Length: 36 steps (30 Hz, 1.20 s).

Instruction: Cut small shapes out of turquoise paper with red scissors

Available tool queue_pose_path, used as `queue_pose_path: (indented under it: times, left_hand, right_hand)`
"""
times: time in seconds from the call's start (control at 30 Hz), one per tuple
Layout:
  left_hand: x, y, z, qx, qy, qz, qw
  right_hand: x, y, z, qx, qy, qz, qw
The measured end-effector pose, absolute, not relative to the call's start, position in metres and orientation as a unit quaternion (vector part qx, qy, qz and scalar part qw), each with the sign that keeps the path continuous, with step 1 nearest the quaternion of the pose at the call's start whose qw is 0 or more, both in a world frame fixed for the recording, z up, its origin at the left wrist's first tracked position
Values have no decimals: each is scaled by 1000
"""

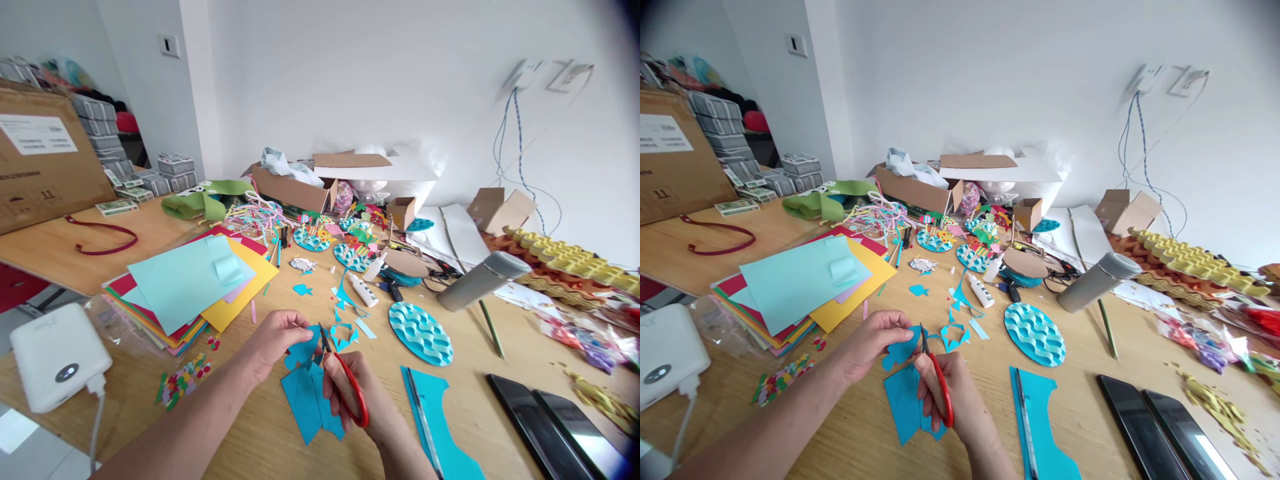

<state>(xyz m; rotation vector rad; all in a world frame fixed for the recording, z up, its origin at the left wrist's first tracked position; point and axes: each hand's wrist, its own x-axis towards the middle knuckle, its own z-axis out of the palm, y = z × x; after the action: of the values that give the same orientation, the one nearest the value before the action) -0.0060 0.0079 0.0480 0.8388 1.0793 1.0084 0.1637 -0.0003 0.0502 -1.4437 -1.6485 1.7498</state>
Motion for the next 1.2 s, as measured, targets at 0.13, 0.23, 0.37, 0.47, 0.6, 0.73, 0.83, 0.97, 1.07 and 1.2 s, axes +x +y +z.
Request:
queue_pose_path:
  times: [0.13,0.23,0.37,0.47,0.6,0.73,0.83,0.97,1.07,1.2]
  left_hand:
    - [-5,7,49,355,448,446,689]
    - [-6,7,50,359,459,436,685]
    - [-7,8,49,371,474,446,662]
    - [-6,7,47,394,468,445,654]
    - [-4,5,45,423,451,402,675]
    - [-4,3,46,436,433,367,699]
    - [-4,2,48,431,440,373,694]
    - [-4,3,49,421,439,389,692]
    - [-4,3,48,421,433,388,697]
    - [-5,4,46,397,417,405,711]
  right_hand:
    - [164,-1,50,-507,-577,617,172]
    - [165,-1,49,-510,-577,614,174]
    - [164,2,47,-532,-568,597,195]
    - [164,5,48,-545,-555,573,259]
    - [164,8,53,-548,-546,554,308]
    - [163,7,54,-524,-556,567,308]
    - [163,8,50,-517,-559,574,300]
    - [163,9,45,-515,-553,578,309]
    - [164,9,46,-515,-553,575,314]
    - [162,7,53,-520,-549,573,314]
